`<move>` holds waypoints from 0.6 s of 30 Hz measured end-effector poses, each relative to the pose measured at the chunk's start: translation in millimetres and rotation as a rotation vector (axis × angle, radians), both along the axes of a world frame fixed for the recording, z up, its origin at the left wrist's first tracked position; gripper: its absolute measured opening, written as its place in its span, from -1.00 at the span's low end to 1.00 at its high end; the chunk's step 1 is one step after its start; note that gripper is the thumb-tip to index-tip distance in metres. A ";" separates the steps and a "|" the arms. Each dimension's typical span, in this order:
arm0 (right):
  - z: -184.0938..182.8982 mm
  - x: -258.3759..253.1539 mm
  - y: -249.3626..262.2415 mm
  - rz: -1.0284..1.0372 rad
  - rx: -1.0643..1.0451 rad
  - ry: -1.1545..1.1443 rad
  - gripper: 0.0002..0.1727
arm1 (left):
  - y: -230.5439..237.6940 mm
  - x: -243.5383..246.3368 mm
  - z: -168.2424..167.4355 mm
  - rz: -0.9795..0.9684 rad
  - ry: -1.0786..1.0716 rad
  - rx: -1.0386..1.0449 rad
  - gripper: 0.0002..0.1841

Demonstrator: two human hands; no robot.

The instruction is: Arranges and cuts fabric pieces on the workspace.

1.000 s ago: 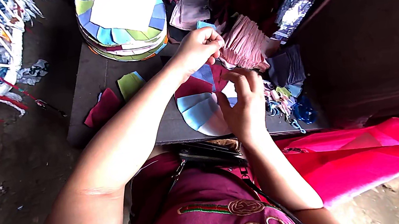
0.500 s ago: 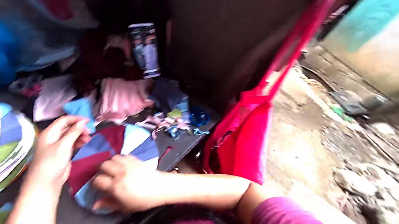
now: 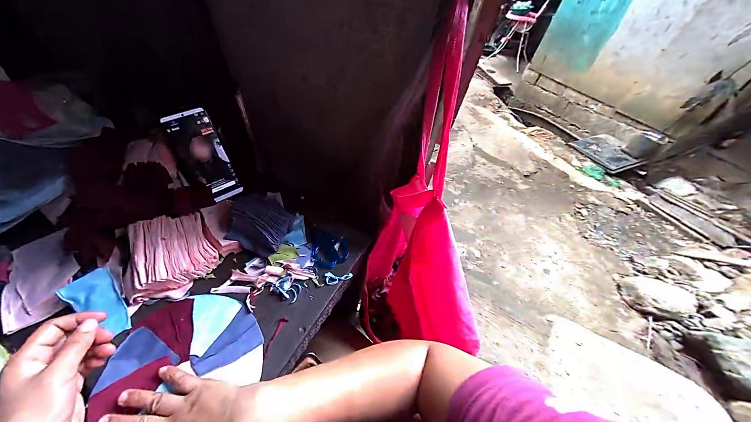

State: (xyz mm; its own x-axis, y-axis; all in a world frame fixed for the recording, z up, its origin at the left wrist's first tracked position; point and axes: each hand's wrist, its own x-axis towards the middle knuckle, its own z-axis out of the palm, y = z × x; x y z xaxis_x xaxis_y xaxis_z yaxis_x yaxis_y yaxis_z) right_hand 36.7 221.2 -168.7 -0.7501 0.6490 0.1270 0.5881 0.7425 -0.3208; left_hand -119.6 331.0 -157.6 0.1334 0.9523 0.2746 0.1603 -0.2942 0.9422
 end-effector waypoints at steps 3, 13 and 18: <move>-2.1 15.8 -9.8 0.045 0.180 0.286 -0.25 | -2.4 2.0 6.2 0.027 -0.018 0.004 -0.87; -61.6 115.4 -28.5 -0.100 0.672 0.447 -0.86 | -6.1 7.5 4.9 0.035 0.008 -0.024 -0.88; -68.9 114.6 -30.7 -0.113 0.716 0.400 -0.85 | -7.9 7.3 6.6 0.042 0.004 -0.025 -0.87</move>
